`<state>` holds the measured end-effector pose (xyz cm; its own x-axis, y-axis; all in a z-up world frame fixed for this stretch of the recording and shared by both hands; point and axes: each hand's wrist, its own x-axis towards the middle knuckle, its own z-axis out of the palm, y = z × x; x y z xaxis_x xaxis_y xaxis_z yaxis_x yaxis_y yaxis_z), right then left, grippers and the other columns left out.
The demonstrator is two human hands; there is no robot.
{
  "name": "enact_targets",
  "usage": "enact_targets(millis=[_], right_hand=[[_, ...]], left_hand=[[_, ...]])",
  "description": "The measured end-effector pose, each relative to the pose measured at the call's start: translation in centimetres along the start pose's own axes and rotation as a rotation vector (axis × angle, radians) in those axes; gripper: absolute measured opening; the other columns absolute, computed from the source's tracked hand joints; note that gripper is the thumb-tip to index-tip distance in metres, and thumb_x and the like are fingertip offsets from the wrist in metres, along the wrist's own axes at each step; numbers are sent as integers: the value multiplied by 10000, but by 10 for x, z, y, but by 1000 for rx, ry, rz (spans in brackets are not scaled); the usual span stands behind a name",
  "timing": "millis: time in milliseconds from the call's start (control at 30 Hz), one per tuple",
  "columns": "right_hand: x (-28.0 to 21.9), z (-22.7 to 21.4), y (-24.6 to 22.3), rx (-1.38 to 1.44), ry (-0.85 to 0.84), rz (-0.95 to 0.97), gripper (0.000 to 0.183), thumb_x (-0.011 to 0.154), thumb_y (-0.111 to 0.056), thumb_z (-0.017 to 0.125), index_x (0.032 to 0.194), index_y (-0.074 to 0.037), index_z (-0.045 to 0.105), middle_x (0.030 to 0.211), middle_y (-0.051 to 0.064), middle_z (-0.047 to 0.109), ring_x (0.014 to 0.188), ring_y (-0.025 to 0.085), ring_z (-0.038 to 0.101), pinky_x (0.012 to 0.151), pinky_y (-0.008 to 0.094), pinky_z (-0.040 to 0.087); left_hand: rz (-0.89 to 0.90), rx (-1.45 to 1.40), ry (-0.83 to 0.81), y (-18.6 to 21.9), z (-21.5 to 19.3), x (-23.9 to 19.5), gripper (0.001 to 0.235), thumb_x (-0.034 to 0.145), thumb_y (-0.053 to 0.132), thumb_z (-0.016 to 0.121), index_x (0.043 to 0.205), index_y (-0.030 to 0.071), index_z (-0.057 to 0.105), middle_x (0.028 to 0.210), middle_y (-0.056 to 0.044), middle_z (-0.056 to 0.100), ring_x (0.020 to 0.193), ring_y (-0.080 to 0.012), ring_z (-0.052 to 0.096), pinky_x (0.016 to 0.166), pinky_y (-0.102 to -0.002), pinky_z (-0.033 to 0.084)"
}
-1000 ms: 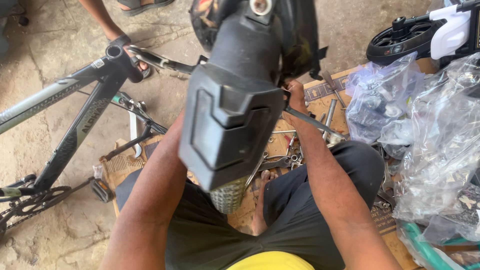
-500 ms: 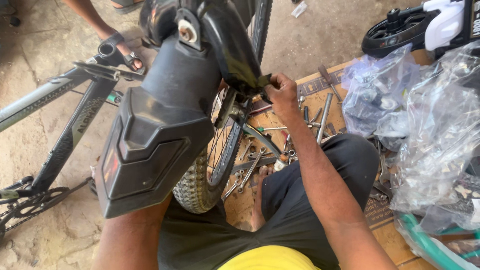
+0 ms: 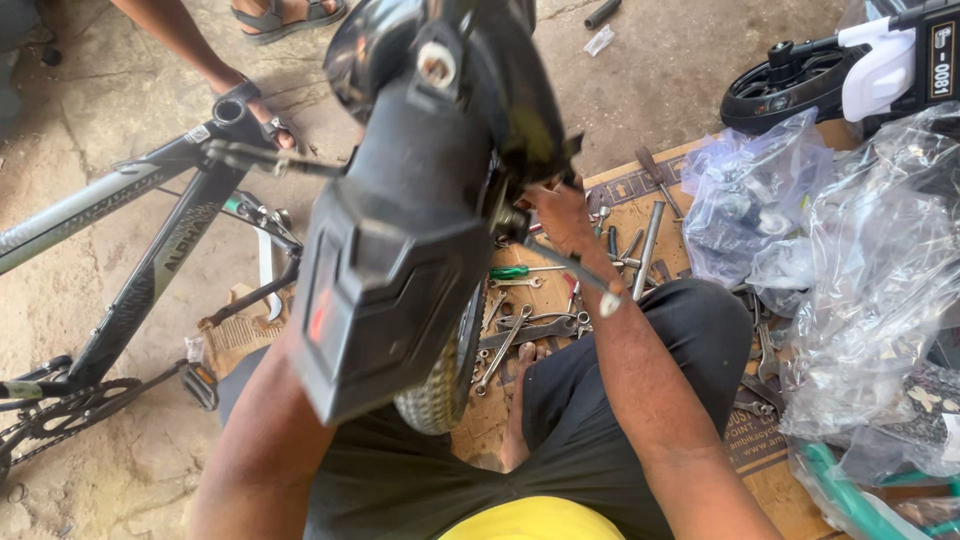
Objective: The person sits on the floor and repairs a bicycle by removing the front wheel and adjusting the front fork. They use a wrench to loosen bolts, remove the wheel, and then use a screwdriver to adjust components on the fork assembly.
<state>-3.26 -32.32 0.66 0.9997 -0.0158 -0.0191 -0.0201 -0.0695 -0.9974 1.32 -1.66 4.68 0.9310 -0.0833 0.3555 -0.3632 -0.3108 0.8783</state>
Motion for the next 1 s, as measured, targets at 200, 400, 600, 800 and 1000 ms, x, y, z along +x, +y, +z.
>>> enact_targets(millis=[200,400,600,800,1000], right_hand=[[10,15,6,-33,111,-142,238,970,-100,652,1187,-14,699,1076,149,751,944,198,718,825,345,584],[-10,19,-41,-399,293,-347,294,1007,-201,641,1216,5,668,1124,184,739,1011,235,719,871,395,585],[-110,36,-134,-46,378,-339,340,1108,-235,552,1299,10,689,1058,168,668,906,234,582,795,394,493],[-220,85,-185,-127,96,-626,907,907,-366,774,1552,56,296,1438,234,511,1248,295,617,1029,387,566],[-215,108,-178,-236,115,-540,976,858,-121,795,1609,66,201,1397,298,589,1233,365,674,1063,442,541]], left_hand=[[40,-13,41,4,6,-3,169,879,105,734,1015,13,698,908,-79,738,847,-194,702,797,-375,564],[163,-51,69,21,48,9,163,874,102,737,1003,9,704,896,-79,741,835,-194,705,789,-374,564],[223,-39,317,37,51,65,157,869,100,740,992,6,709,883,-78,745,822,-193,708,780,-374,564],[81,-63,504,86,25,94,152,865,97,743,981,3,714,871,-77,749,810,-193,711,772,-374,565],[341,-177,411,143,9,70,100,909,-18,653,1007,-37,649,904,-88,689,873,-179,620,809,-383,526]])
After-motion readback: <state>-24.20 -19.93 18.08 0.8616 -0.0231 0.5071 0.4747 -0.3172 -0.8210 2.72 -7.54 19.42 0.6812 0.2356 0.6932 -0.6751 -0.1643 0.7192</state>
